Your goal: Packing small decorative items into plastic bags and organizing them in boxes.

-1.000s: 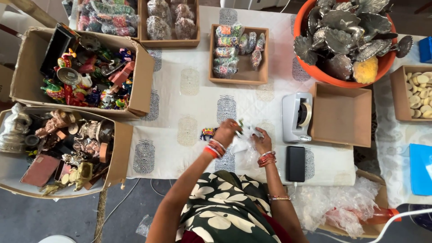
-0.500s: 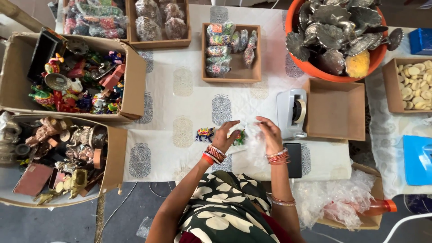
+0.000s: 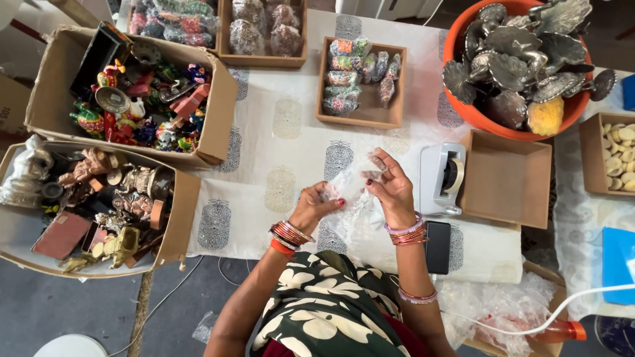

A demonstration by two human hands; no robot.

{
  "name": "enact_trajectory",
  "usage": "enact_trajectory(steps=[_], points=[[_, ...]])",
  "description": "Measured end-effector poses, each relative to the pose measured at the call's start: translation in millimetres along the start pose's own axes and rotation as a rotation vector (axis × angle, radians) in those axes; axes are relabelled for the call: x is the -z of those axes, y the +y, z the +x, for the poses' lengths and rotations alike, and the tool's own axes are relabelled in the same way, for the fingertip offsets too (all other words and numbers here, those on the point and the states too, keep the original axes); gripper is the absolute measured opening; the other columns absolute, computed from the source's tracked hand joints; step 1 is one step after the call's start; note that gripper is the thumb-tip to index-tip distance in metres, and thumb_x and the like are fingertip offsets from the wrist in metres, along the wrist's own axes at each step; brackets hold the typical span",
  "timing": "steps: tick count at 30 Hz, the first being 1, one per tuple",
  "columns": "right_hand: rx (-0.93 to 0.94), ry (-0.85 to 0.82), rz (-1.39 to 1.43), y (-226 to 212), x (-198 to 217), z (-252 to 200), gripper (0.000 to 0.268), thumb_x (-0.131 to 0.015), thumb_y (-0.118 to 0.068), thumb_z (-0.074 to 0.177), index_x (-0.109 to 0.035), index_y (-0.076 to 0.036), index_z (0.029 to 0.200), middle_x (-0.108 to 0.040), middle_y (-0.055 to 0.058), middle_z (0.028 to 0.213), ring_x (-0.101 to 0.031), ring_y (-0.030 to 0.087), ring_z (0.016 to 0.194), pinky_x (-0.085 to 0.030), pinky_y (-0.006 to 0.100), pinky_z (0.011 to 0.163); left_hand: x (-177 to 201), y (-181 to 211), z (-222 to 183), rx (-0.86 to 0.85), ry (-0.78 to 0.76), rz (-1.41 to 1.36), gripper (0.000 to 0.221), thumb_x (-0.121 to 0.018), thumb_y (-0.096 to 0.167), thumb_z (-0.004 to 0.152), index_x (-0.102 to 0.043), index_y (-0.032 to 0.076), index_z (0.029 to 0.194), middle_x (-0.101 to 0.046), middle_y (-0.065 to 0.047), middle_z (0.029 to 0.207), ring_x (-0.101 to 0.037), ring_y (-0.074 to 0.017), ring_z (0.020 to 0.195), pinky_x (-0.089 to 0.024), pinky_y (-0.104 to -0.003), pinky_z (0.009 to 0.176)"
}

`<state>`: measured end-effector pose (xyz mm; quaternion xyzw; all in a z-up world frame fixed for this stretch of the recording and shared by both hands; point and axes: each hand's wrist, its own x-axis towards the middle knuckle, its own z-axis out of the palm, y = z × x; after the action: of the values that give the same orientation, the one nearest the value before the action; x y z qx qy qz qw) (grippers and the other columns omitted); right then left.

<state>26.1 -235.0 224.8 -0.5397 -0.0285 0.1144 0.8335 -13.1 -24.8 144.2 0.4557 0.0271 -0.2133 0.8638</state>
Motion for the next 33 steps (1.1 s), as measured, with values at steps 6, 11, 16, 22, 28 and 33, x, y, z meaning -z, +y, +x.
enact_trajectory(steps=[6, 11, 16, 22, 28, 33], points=[[0.078, 0.033, -0.016, 5, 13, -10, 0.070, -0.074, 0.006, 0.087, -0.047, 0.000, 0.151, -0.056, 0.015, 0.147, -0.062, 0.007, 0.095, -0.056, 0.023, 0.089, 8, 21, -7, -0.108, 0.064, -0.091, 0.020, -0.073, -0.007, 0.090, -0.060, 0.001, 0.103, -0.072, -0.014, 0.102, -0.073, -0.0187, 0.097, -0.063, -0.037, 0.091], [0.061, 0.132, -0.124, 8, 12, -16, 0.070, -0.077, 0.002, 0.087, -0.050, 0.000, 0.151, -0.059, 0.018, 0.141, -0.061, 0.006, 0.090, -0.052, 0.023, 0.075, -13, 49, -11, -0.101, 0.074, -0.220, 0.014, -0.060, -0.005, 0.095, -0.056, 0.003, 0.106, -0.072, -0.014, 0.102, -0.075, -0.0222, 0.094, -0.066, -0.041, 0.083], [0.117, 0.147, -0.247, 0, -2, -24, 0.070, -0.077, -0.001, 0.085, -0.049, -0.002, 0.149, -0.057, 0.017, 0.145, -0.059, 0.004, 0.089, -0.063, 0.031, 0.093, -17, 49, -8, -0.106, 0.215, -0.198, 0.005, -0.052, 0.007, 0.103, -0.053, 0.008, 0.109, -0.070, -0.011, 0.096, -0.073, -0.0181, 0.077, -0.063, -0.033, 0.060], [0.198, 0.093, -0.332, 8, -7, -23, 0.082, -0.082, -0.003, 0.081, -0.042, -0.004, 0.154, -0.050, 0.017, 0.155, -0.052, 0.003, 0.082, -0.062, 0.029, 0.086, -11, 42, -2, -0.306, 0.347, 0.086, 0.008, -0.053, 0.004, 0.104, -0.055, 0.009, 0.110, -0.072, -0.007, 0.092, -0.057, -0.0042, 0.061, -0.044, -0.019, 0.045], [0.108, 0.058, -0.363, 33, -10, -1, 0.093, -0.079, -0.004, 0.079, -0.030, -0.009, 0.158, -0.037, 0.013, 0.163, -0.056, 0.001, 0.070, -0.063, 0.020, 0.070, 49, 21, 34, -0.353, 0.431, 0.514, 0.007, -0.058, 0.000, 0.103, -0.059, 0.006, 0.105, -0.078, -0.006, 0.091, -0.064, -0.0064, 0.063, -0.053, -0.022, 0.051], [-0.083, 0.077, -0.479, 145, 35, 34, 0.091, -0.078, -0.005, 0.079, -0.030, -0.012, 0.156, -0.041, 0.009, 0.159, -0.060, 0.006, 0.066, -0.058, 0.020, 0.054, 78, 18, 41, -0.268, 0.532, 0.653, 0.017, -0.063, 0.005, 0.097, -0.054, 0.003, 0.111, -0.077, -0.009, 0.088, -0.070, -0.0105, 0.066, -0.053, -0.026, 0.051]])
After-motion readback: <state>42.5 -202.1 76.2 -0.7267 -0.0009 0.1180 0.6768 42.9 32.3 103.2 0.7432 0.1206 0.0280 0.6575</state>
